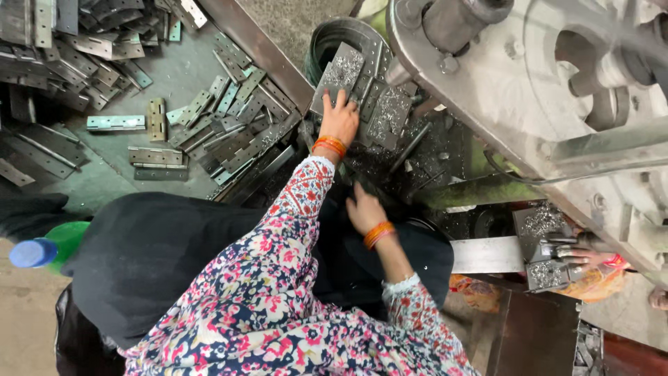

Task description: The person sits in front of a manual press machine and repeatedly picks up small metal brackets from a bin. They place each bracket into the machine's die, operate the lever to press the metal, and then remove the finished piece, dropping it into a collection area. The process is repeated continuously throughout the video.

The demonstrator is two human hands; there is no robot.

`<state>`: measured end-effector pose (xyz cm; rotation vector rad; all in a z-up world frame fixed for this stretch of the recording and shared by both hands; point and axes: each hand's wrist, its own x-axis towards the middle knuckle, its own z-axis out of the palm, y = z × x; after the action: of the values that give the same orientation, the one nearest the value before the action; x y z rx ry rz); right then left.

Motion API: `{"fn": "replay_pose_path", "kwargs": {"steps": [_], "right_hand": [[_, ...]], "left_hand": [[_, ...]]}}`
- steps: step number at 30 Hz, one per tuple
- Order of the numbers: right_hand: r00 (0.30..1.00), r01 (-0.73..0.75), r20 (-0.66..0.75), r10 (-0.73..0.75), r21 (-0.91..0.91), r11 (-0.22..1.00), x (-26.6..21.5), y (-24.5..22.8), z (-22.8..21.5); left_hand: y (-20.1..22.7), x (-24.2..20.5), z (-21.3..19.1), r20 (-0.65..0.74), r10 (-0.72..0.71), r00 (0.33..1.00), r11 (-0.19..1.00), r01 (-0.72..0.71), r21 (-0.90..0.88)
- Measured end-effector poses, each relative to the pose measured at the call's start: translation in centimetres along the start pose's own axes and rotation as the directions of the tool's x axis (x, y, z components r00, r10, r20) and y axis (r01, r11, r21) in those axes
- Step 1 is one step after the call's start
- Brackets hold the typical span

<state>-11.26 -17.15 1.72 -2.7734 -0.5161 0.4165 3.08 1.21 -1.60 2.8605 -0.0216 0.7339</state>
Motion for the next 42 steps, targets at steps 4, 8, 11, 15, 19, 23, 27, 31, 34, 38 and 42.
{"fn": "replay_pose_path", "kwargs": {"steps": [4, 8, 11, 15, 19, 23, 27, 31, 34, 38, 42], "right_hand": [[0.998, -0.023, 0.061, 0.026, -0.041, 0.999, 0.9, -0.7, -2.6], [0.994, -0.106, 0.009, 0.106, -0.041, 0.994, -1.0, 0.1, 2.8], [0.993, -0.058, -0.102, 0.066, 0.083, 0.995, -2.4, 1.1, 8.1], [0.99, -0.053, -0.127, 0.066, 0.106, 0.993, -2.4, 2.8, 9.6], [0.996, -0.066, -0.055, 0.072, 0.101, 0.993, -1.4, 2.6, 8.1], [1.0, 0.016, -0.022, -0.016, 0.003, 1.0, 0.5, 4.1, 3.7], [1.0, 0.019, -0.024, -0.02, -0.057, 0.998, 1.3, 4.6, 3.9], [0.994, -0.028, -0.104, 0.033, 0.053, 0.998, -1.6, 3.6, 9.8], [0.984, -0.01, -0.179, 0.027, 0.097, 0.995, -1.7, 3.8, 11.4], [0.991, -0.047, -0.117, 0.061, 0.115, 0.992, -1.4, 4.2, 10.4], [0.988, 0.108, -0.112, -0.105, 0.022, 0.994, -0.1, 4.9, 6.6]], "left_hand": [[-0.4, 0.6, -0.5, 0.064, 0.016, 0.998, 1.0, -0.016, -0.002], [-0.4, 0.6, -1.2, 0.142, 0.019, 0.99, 1.0, -0.018, -0.007], [-0.6, 0.2, -1.2, 0.121, 0.029, 0.992, 0.999, -0.026, -0.028], [-0.2, 0.4, -0.3, 0.033, 0.019, 0.999, 0.999, -0.02, 0.026], [-0.4, 0.7, -0.1, -0.01, 0.011, 1.0, 1.0, -0.011, -0.003], [-0.2, 1.4, 0.3, 0.063, 0.004, 0.998, 1.0, -0.005, 0.012], [-0.2, 3.6, 0.8, 0.096, -0.022, 0.995, 1.0, 0.023, -0.003], [-0.4, 3.2, 1.2, 0.089, 0.002, 0.996, 1.0, -0.003, 0.011], [-1.0, 2.6, 1.3, 0.079, 0.023, 0.997, 0.999, -0.025, 0.027], [-0.8, 1.7, 1.3, 0.021, 0.026, 0.999, 1.0, -0.026, -0.006], [-0.4, 1.8, 0.8, 0.215, 0.03, 0.976, 0.999, -0.032, 0.004]]}}
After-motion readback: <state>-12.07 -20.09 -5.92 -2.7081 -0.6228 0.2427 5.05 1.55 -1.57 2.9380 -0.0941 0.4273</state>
